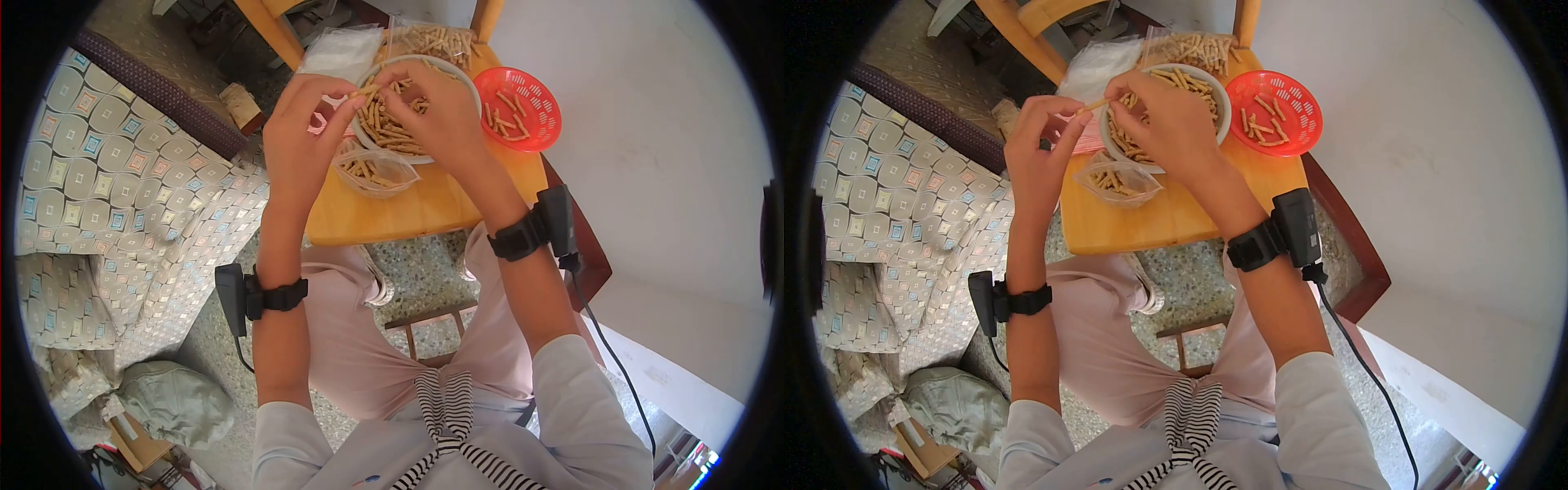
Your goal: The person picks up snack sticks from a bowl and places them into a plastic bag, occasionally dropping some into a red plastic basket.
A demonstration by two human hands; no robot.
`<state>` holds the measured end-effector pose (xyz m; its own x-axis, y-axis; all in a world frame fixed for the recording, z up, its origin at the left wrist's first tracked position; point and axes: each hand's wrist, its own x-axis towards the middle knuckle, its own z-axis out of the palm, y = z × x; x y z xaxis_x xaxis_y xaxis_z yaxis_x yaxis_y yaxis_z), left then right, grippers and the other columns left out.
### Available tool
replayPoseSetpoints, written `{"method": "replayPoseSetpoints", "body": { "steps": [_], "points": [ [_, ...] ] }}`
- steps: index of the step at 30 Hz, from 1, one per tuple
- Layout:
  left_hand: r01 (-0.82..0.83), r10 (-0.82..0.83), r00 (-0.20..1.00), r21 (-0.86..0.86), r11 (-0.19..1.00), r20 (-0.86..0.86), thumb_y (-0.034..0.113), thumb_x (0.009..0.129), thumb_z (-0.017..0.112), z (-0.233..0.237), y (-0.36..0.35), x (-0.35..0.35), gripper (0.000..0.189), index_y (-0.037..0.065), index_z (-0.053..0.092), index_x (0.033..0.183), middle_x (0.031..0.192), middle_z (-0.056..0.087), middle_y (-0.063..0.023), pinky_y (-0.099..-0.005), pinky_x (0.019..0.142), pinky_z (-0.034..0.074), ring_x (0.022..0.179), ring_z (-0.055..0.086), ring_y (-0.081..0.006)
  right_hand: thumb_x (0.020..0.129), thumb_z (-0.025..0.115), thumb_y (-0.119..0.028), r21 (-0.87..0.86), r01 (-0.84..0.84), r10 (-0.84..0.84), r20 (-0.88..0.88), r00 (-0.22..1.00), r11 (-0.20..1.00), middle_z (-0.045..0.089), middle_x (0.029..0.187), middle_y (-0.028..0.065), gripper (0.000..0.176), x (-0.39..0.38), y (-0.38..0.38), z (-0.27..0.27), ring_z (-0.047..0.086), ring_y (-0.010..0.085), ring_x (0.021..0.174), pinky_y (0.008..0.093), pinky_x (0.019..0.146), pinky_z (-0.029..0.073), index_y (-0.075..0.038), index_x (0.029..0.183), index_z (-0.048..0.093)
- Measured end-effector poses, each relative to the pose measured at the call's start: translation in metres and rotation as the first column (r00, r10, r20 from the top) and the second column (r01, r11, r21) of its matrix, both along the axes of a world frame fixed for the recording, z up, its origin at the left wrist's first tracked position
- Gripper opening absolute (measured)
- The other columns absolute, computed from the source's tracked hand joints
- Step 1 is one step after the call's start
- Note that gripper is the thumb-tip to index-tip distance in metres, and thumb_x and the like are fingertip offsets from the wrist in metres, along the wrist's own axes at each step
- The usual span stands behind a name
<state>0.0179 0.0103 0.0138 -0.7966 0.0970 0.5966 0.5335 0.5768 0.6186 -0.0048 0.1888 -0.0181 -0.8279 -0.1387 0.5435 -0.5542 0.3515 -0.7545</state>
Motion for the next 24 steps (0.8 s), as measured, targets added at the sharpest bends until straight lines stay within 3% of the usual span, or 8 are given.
{"method": "replayPoseSetpoints", "body": {
  "steps": [3, 6, 8, 11, 16, 21, 23, 24],
  "points": [
    [-0.049, 0.05, 0.997, -0.029, 0.998, 0.053, 0.01, 0.086, 0.075, -0.003, -0.005, -0.002, 0.015, 0.006, 0.071, 0.1, 0.092, 0.064, -0.002, -0.0227, 0.061, 0.044, 0.069, 0.059, -0.0082, 0.089, 0.07, -0.017, -0.044, 0.051, -0.053, -0.06, 0.997, 0.998, 0.071, 0.09, 0.003, 0.015, 0.0, -0.001, 0.004, 0.07, 0.0169, 0.071, 0.0291, 0.063, 0.052, -0.012, 0.103, 0.068],
    [-0.038, 0.038, 0.981, -0.006, 0.999, 0.192, 0.011, 0.087, 0.075, -0.007, -0.003, -0.001, 0.016, 0.006, 0.071, 0.102, 0.091, 0.064, -0.0022, -0.0231, 0.061, 0.044, 0.068, 0.058, -0.0086, 0.089, 0.071, -0.016, -0.151, -0.004, -0.008, -0.077, 0.997, 0.989, 0.072, 0.094, 0.002, 0.015, -0.001, 0.0, 0.005, 0.069, 0.0166, 0.071, 0.0287, 0.064, 0.053, -0.012, 0.103, 0.07],
    [-0.028, 0.032, 0.98, -0.021, 0.999, 0.196, 0.012, 0.086, 0.074, -0.008, 0.002, 0.0, 0.016, 0.007, 0.07, 0.101, 0.09, 0.064, -0.0027, -0.0258, 0.062, 0.046, 0.068, 0.06, -0.0118, 0.088, 0.072, -0.018, -0.221, -0.103, 0.097, -0.039, 0.995, 0.97, 0.073, 0.096, 0.0014, 0.015, 0.0, -0.001, 0.005, 0.069, 0.0153, 0.073, 0.0285, 0.066, 0.053, -0.012, 0.103, 0.071],
    [-0.027, 0.041, 0.979, -0.069, 0.997, 0.198, 0.013, 0.085, 0.073, -0.009, 0.006, 0.002, 0.018, 0.008, 0.069, 0.101, 0.088, 0.062, -0.0037, -0.0294, 0.063, 0.047, 0.067, 0.061, -0.0161, 0.088, 0.073, -0.018, -0.204, -0.197, 0.192, -0.045, 0.98, 0.959, 0.072, 0.094, 0.0017, 0.015, -0.001, -0.008, -0.001, 0.068, 0.0151, 0.074, 0.0281, 0.067, 0.052, -0.012, 0.101, 0.072],
    [0.0, 0.02, 0.984, -0.114, 0.993, 0.18, 0.012, 0.083, 0.073, -0.013, 0.002, 0.0, 0.022, 0.009, 0.068, 0.105, 0.087, 0.06, -0.0044, -0.031, 0.064, 0.047, 0.066, 0.059, -0.0182, 0.086, 0.073, -0.02, -0.125, -0.231, 0.217, -0.112, 0.97, 0.965, 0.069, 0.091, 0.0023, 0.015, -0.001, -0.008, -0.001, 0.066, 0.0167, 0.074, 0.0281, 0.067, 0.051, -0.012, 0.099, 0.073],
    [-0.048, 0.068, 0.981, -0.111, 0.993, 0.18, 0.017, 0.084, 0.075, -0.005, 0.003, 0.001, 0.018, 0.006, 0.071, 0.098, 0.082, 0.057, -0.0036, -0.0294, 0.059, 0.044, 0.062, 0.056, -0.015, 0.087, 0.072, -0.022, -0.103, -0.204, 0.195, -0.094, 0.976, 0.973, 0.068, 0.09, 0.0029, 0.016, -0.001, -0.006, 0.0, 0.065, 0.0177, 0.073, 0.0282, 0.067, 0.051, -0.012, 0.099, 0.072],
    [-0.058, 0.07, 0.981, -0.075, 0.996, 0.179, 0.013, 0.084, 0.076, -0.001, 0.0, 0.001, 0.016, 0.005, 0.072, 0.098, 0.084, 0.058, -0.0023, -0.0259, 0.057, 0.04, 0.061, 0.05, -0.0105, 0.091, 0.068, -0.021, -0.181, -0.102, 0.122, 0.105, 0.987, 0.978, 0.069, 0.09, 0.0043, 0.014, 0.001, -0.004, 0.003, 0.065, 0.0196, 0.073, 0.0297, 0.067, 0.051, -0.01, 0.1, 0.071],
    [-0.066, 0.072, 0.981, -0.038, 0.997, 0.179, 0.01, 0.085, 0.076, 0.0, -0.003, 0.001, 0.014, 0.004, 0.073, 0.098, 0.086, 0.059, -0.0009, -0.0223, 0.056, 0.037, 0.06, 0.045, -0.0061, 0.091, 0.068, -0.021, -0.181, -0.102, 0.122, 0.105, 0.987, 0.978, 0.069, 0.09, 0.0043, 0.014, 0.0, -0.002, 0.003, 0.065, 0.0196, 0.073, 0.0297, 0.067, 0.051, -0.01, 0.1, 0.071]
  ]
}}
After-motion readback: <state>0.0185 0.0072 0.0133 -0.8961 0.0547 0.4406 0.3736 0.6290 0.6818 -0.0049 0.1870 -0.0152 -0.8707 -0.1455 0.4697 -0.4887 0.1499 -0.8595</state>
